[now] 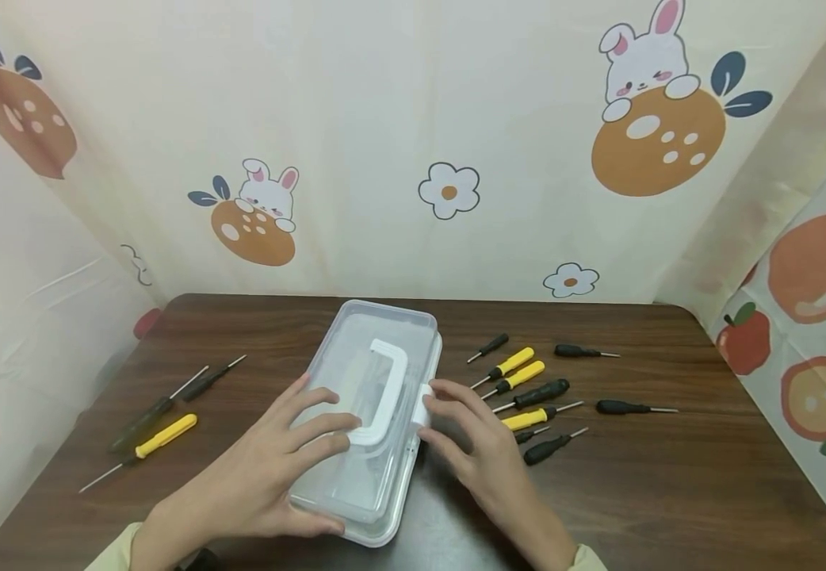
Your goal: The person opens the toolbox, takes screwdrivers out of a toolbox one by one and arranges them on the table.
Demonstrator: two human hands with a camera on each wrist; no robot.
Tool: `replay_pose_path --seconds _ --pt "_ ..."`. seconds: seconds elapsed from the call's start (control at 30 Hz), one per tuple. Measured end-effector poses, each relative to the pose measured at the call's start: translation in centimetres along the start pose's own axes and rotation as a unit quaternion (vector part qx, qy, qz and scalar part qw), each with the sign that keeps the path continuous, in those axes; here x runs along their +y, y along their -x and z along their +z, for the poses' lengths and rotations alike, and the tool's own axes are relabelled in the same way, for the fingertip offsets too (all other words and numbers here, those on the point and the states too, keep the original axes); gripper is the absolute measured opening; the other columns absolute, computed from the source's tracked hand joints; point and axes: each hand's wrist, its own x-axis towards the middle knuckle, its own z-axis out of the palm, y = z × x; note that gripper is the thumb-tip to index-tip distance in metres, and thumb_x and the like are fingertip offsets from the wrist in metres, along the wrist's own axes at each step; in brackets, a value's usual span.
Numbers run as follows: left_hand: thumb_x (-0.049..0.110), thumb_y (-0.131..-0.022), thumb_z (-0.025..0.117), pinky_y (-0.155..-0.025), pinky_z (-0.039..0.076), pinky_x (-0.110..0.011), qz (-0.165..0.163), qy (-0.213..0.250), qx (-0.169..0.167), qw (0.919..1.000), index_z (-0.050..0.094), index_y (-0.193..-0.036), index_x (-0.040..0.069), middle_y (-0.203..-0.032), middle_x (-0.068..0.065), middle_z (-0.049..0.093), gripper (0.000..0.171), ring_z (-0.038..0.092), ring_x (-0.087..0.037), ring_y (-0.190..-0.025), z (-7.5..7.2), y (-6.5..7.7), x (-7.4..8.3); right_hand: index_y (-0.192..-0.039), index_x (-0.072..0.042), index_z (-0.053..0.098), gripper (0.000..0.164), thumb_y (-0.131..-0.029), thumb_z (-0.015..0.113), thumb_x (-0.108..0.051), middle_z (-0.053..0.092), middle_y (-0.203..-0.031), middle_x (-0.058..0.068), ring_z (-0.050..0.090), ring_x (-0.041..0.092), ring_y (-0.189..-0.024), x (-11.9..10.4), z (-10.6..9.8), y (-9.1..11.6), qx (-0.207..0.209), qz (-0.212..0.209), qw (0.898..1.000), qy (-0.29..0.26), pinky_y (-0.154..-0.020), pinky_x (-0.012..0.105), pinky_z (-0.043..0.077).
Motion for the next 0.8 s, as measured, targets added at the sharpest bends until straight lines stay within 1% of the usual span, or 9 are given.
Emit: replay_pose_path --seconds 0.07,0.17,0.33,0.43,0.53,0.63,0.67,0.73,0.8 --pt "0.076 -0.079 0.073 -0.114 0.038 -0.070 0.001 -0.002 0.001 1.0000 0.063 -0.121 0.023 -0.136 0.010 0.062 0.069 0.050 -0.023 -0.133 0.0 0.0 0.0 -0.120 -0.015 0.074 0.053 -0.074 0.088 0.005 0.068 -0.134 0.010 0.069 0.021 -0.119 0.2 -0.1 -0.1 -0.008 -0.026 1.000 0.008 -0.107 0.013 0.047" --pt "0.077 -0.078 0.073 -0.115 0.038 -0.070 0.002 -0.005 0.002 1.0000 0.063 -0.121 0.023 -0.136 0.010 0.062 0.070 0.050 -0.023 -0.133 0.0 -0.1 0.0 -0.116 -0.014 0.075 0.049 -0.072 0.088 0.006 0.070 -0.131 0.010 0.071 0.024 -0.114 0.4 -0.2 -0.1 -0.028 -0.040 0.999 0.015 -0.106 0.011 0.047" --pt "0.077 -0.078 0.074 -0.115 0.037 -0.070 0.000 -0.004 -0.001 1.0000 0.063 -0.121 0.023 -0.136 0.011 0.062 0.070 0.049 -0.022 -0.133 0.0 -0.1 0.0 -0.112 -0.014 0.075 0.045 -0.074 0.088 0.004 0.070 -0.129 0.009 0.071 0.025 -0.112 0.8 -0.1 0.2 -0.047 -0.029 0.998 0.021 -0.106 0.009 0.046" --pt "0.077 -0.078 0.074 -0.114 0.038 -0.070 0.000 -0.004 -0.001 1.0000 0.063 -0.121 0.023 -0.136 0.010 0.062 0.070 0.049 -0.022 -0.133 0.0 0.0 0.0 -0.115 -0.018 0.075 0.043 -0.078 0.088 -0.001 0.069 -0.132 0.005 0.071 0.022 -0.116 0.6 -0.1 0.3 -0.059 -0.004 0.997 0.041 -0.105 0.012 0.048" --pt "0.076 -0.078 0.074 -0.114 0.039 -0.070 -0.001 -0.002 0.001 1.0000 0.063 -0.120 0.023 -0.135 0.010 0.063 0.069 0.050 -0.022 -0.132 0.0 0.0 0.0 -0.134 -0.021 0.068 0.048 -0.088 0.082 -0.012 0.063 -0.145 0.002 0.064 0.022 -0.130 -0.1 -0.3 0.5 -0.089 0.052 0.992 0.075 -0.108 0.030 0.053" --pt "0.076 -0.077 0.075 -0.113 0.039 -0.070 0.000 0.000 0.006 1.0000 0.063 -0.119 0.023 -0.135 0.011 0.063 0.068 0.050 -0.022 -0.132 0.1 0.0 0.0 -0.159 -0.027 0.043 0.061 -0.103 0.067 -0.027 0.047 -0.163 0.002 0.048 0.027 -0.148 -1.3 -0.3 1.0 -0.125 0.146 0.978 0.080 -0.114 0.054 0.046" --pt "0.076 -0.077 0.075 -0.113 0.039 -0.070 0.001 0.000 0.008 1.0000 0.063 -0.119 0.023 -0.135 0.011 0.063 0.068 0.050 -0.022 -0.132 0.1 0.0 0.1 -0.164 -0.027 0.033 0.063 -0.107 0.059 -0.029 0.040 -0.168 0.003 0.041 0.029 -0.153 -1.7 -0.3 1.1 -0.131 0.177 0.973 0.064 -0.120 0.050 0.041" --pt "0.076 -0.077 0.075 -0.113 0.039 -0.070 0.003 -0.001 0.012 0.9999 0.063 -0.118 0.023 -0.134 0.010 0.063 0.068 0.050 -0.023 -0.131 0.1 0.0 0.0 -0.167 -0.029 0.020 0.061 -0.112 0.046 -0.030 0.029 -0.173 0.003 0.031 0.024 -0.158 -2.2 -0.1 1.6 -0.125 0.232 0.964 0.012 -0.127 0.034 0.032" --pt "0.076 -0.077 0.075 -0.113 0.039 -0.070 0.005 -0.004 0.016 0.9999 0.064 -0.118 0.023 -0.134 0.010 0.063 0.068 0.051 -0.023 -0.131 0.1 0.0 0.0 -0.168 -0.029 0.013 0.057 -0.115 0.034 -0.029 0.021 -0.175 0.005 0.023 0.024 -0.160 -2.6 0.2 2.0 -0.108 0.273 0.954 -0.059 -0.124 0.016 0.023"
